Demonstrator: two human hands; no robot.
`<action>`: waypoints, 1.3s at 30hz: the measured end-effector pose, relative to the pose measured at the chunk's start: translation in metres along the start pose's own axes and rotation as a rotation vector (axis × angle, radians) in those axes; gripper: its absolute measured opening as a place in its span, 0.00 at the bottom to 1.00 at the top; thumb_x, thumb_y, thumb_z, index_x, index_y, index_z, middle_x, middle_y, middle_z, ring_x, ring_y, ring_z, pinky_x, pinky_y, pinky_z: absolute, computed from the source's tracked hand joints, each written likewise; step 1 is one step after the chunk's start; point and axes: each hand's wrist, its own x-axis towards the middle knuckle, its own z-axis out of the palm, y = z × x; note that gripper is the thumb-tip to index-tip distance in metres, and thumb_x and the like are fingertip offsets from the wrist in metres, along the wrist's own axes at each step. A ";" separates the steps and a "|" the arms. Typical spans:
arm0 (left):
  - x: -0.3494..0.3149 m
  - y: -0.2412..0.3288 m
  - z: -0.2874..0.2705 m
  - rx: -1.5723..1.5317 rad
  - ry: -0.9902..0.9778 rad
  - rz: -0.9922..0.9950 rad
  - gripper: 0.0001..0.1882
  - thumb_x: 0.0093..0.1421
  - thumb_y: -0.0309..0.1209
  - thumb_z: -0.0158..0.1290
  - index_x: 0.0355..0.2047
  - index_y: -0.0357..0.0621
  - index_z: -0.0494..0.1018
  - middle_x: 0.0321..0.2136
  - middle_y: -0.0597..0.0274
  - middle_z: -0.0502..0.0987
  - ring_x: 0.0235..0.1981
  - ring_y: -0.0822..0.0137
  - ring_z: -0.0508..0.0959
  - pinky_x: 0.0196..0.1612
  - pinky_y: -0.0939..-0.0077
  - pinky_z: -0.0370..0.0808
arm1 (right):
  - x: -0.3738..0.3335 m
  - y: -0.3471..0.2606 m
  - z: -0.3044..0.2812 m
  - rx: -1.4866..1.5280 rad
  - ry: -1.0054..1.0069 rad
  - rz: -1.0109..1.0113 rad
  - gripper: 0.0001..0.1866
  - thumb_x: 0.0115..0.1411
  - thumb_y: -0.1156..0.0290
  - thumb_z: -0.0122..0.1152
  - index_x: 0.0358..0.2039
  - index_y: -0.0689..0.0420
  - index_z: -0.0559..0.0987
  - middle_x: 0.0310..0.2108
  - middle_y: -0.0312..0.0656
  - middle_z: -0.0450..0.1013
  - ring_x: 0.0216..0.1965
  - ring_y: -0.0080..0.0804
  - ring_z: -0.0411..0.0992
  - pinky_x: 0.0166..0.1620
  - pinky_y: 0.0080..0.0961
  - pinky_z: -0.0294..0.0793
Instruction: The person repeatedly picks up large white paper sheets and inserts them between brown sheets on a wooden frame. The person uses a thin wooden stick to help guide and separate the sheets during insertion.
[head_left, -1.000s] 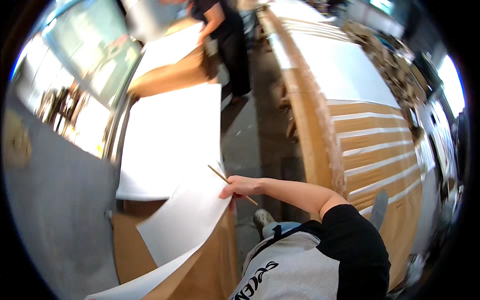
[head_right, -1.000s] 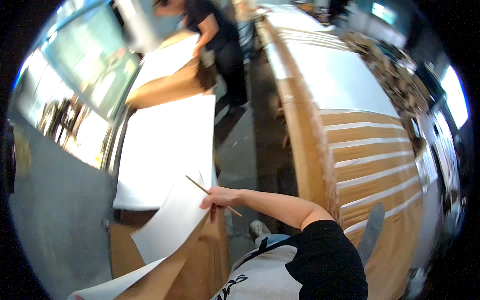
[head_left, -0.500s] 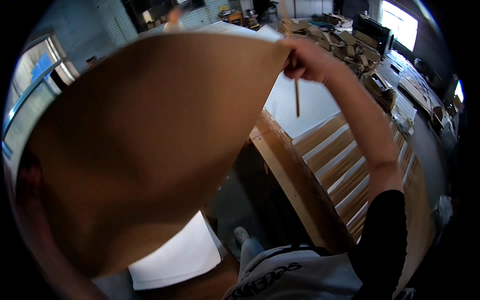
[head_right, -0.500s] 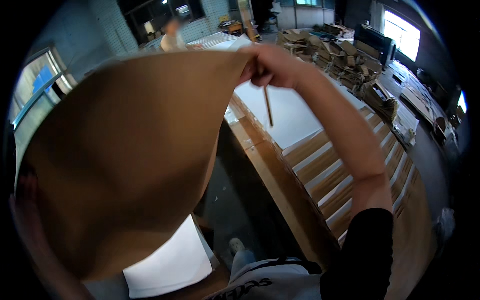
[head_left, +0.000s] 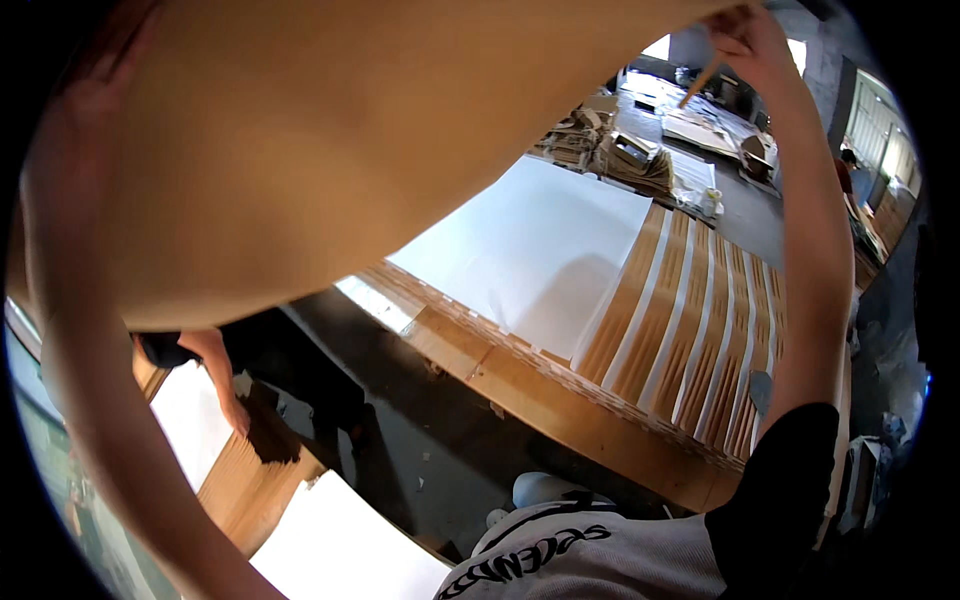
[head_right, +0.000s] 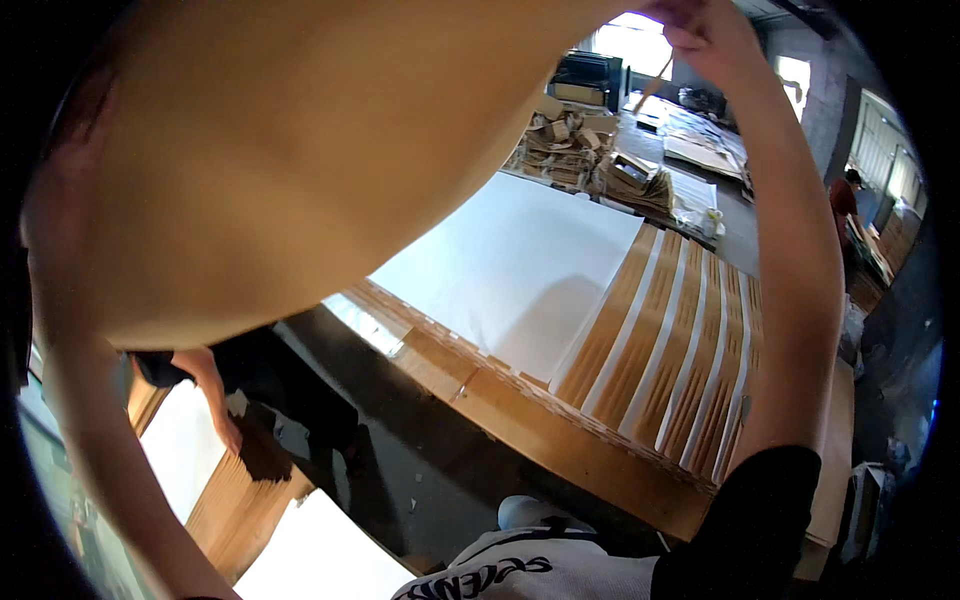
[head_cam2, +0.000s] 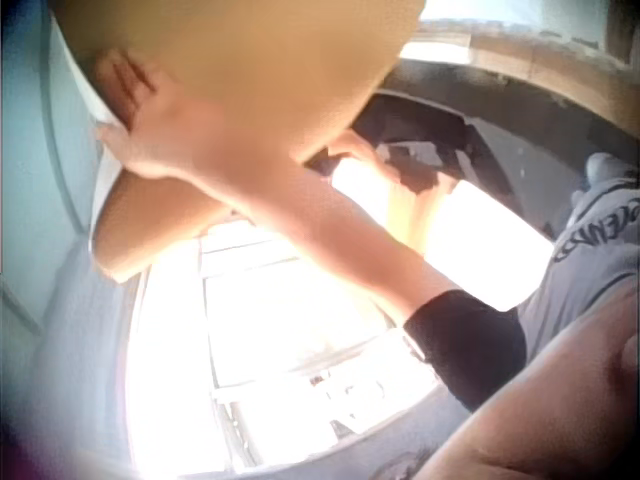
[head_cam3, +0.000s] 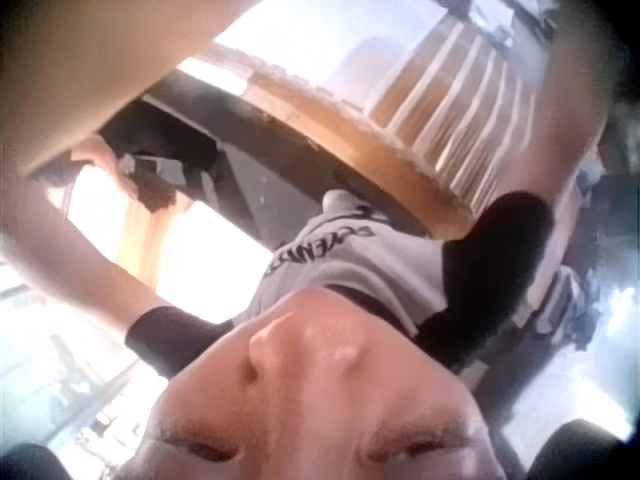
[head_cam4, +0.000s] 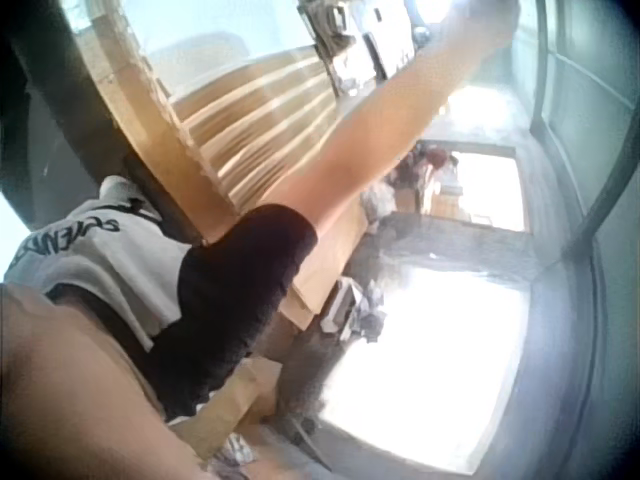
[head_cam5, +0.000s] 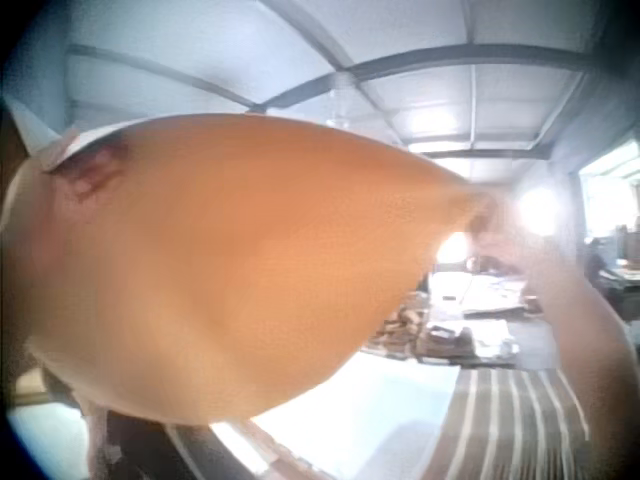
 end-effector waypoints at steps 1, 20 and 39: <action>0.010 -0.015 -0.001 -0.063 -0.054 -0.017 0.22 0.60 0.39 0.38 0.49 0.34 0.58 0.49 0.45 0.61 0.55 0.54 0.58 0.57 0.62 0.57 | 0.000 0.023 -0.022 0.039 0.016 0.035 0.11 0.55 0.64 0.49 0.30 0.60 0.71 0.23 0.39 0.69 0.24 0.22 0.68 0.14 0.09 0.56; -0.131 -0.596 -0.021 -0.509 -0.162 -1.133 0.25 0.57 0.37 0.47 0.50 0.34 0.59 0.46 0.58 0.67 0.49 0.64 0.64 0.54 0.72 0.56 | -0.400 0.080 0.226 -0.117 1.075 1.122 0.20 0.56 0.56 0.52 0.40 0.60 0.69 0.29 0.36 0.67 0.25 0.15 0.64 0.23 0.14 0.63; -0.252 -0.732 -0.085 -0.638 0.114 -1.724 0.18 0.57 0.35 0.47 0.43 0.35 0.65 0.42 0.59 0.70 0.44 0.66 0.69 0.48 0.73 0.64 | -0.469 0.120 0.316 0.026 1.094 1.534 0.22 0.55 0.57 0.53 0.46 0.55 0.66 0.40 0.34 0.65 0.39 0.25 0.64 0.41 0.24 0.63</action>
